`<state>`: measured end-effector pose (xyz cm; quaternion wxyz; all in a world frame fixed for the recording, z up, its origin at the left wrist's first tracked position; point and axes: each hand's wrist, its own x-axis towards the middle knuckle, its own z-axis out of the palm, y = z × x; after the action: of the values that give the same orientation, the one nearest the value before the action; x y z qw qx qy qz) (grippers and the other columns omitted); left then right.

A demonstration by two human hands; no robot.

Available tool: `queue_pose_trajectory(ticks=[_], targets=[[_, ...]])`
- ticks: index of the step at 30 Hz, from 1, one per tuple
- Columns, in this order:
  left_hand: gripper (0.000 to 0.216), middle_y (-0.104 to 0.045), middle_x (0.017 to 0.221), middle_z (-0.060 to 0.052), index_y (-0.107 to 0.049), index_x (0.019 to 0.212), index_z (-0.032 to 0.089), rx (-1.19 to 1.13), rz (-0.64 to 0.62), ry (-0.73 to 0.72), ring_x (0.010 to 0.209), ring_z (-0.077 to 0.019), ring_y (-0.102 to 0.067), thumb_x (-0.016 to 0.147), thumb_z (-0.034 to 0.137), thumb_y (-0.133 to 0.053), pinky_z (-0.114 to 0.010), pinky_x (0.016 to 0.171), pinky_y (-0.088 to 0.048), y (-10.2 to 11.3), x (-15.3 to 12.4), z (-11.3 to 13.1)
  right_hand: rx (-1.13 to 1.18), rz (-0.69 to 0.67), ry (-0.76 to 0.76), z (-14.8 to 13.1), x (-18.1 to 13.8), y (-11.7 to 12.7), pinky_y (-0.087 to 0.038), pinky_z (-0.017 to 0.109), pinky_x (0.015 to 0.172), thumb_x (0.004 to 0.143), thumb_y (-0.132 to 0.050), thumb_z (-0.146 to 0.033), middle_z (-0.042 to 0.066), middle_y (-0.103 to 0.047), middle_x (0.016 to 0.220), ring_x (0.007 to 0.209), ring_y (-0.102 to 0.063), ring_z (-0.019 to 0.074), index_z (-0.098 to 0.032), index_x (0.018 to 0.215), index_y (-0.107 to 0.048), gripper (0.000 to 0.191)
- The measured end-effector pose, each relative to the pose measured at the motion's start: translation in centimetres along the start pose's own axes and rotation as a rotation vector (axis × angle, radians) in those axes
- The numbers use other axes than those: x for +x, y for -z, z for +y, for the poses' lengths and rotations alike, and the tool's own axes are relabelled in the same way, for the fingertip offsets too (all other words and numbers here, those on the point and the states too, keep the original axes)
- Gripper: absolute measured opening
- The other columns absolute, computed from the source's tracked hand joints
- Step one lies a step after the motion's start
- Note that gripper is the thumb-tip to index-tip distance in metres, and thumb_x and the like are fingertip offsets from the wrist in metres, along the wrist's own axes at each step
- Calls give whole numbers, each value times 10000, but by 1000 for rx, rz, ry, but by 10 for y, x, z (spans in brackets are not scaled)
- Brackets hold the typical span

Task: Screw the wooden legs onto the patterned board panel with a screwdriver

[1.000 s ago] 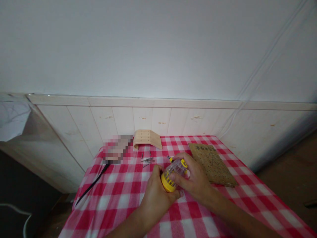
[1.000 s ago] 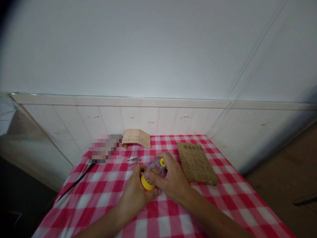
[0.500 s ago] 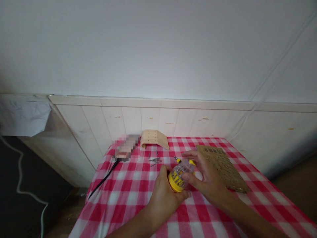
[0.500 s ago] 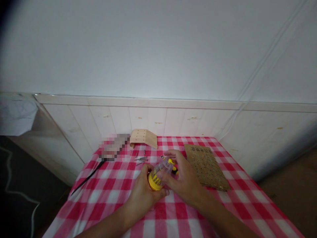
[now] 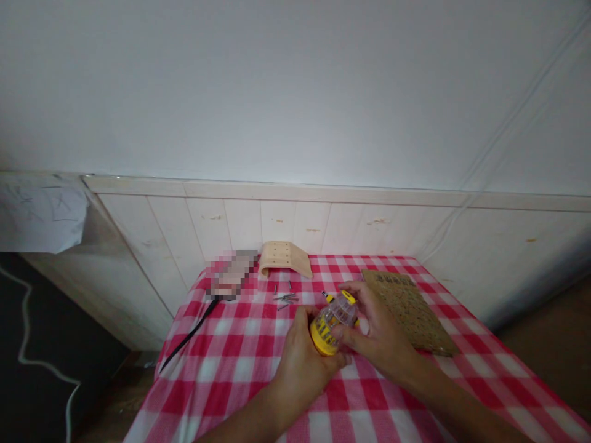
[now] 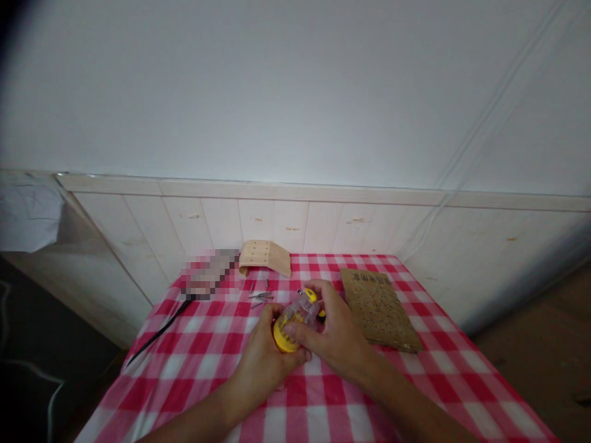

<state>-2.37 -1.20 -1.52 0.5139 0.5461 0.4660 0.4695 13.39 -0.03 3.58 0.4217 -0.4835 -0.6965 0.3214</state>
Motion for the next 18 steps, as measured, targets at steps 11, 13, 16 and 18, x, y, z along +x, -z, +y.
queue_pose_trajectory(ticks=[11,13,16,18], targets=[[536,-641,845,17,-489,915,205,23,-13,46,706,-150,-583,529,123,-853,-252,616,-452,3,1,12,396,-119,34,-12,4,10,-563,373,878,725,-861,-369,74,-677,1110,1019,-686,240,-258,1192,-559,567],[537,-649,823,21,-521,907,195,7,-39,56,683,-141,-568,505,133,-872,-248,613,-445,4,1,12,424,-171,17,-15,6,16,-569,376,868,705,-878,-408,66,-686,1116,1011,-695,244,-275,1199,-568,599],[554,-677,827,11,-589,926,179,-36,-109,50,707,-158,-594,470,167,-903,-253,627,-452,8,3,12,419,-241,-1,-21,11,25,-579,382,840,665,-892,-477,49,-701,1079,981,-703,248,-289,1154,-589,605],[556,-695,838,1,-627,936,174,-64,-163,42,734,-178,-620,461,192,-916,-262,642,-461,9,4,13,388,-290,-13,-27,13,29,-578,383,843,664,-878,-530,50,-707,1066,985,-702,249,-279,1134,-604,599]])
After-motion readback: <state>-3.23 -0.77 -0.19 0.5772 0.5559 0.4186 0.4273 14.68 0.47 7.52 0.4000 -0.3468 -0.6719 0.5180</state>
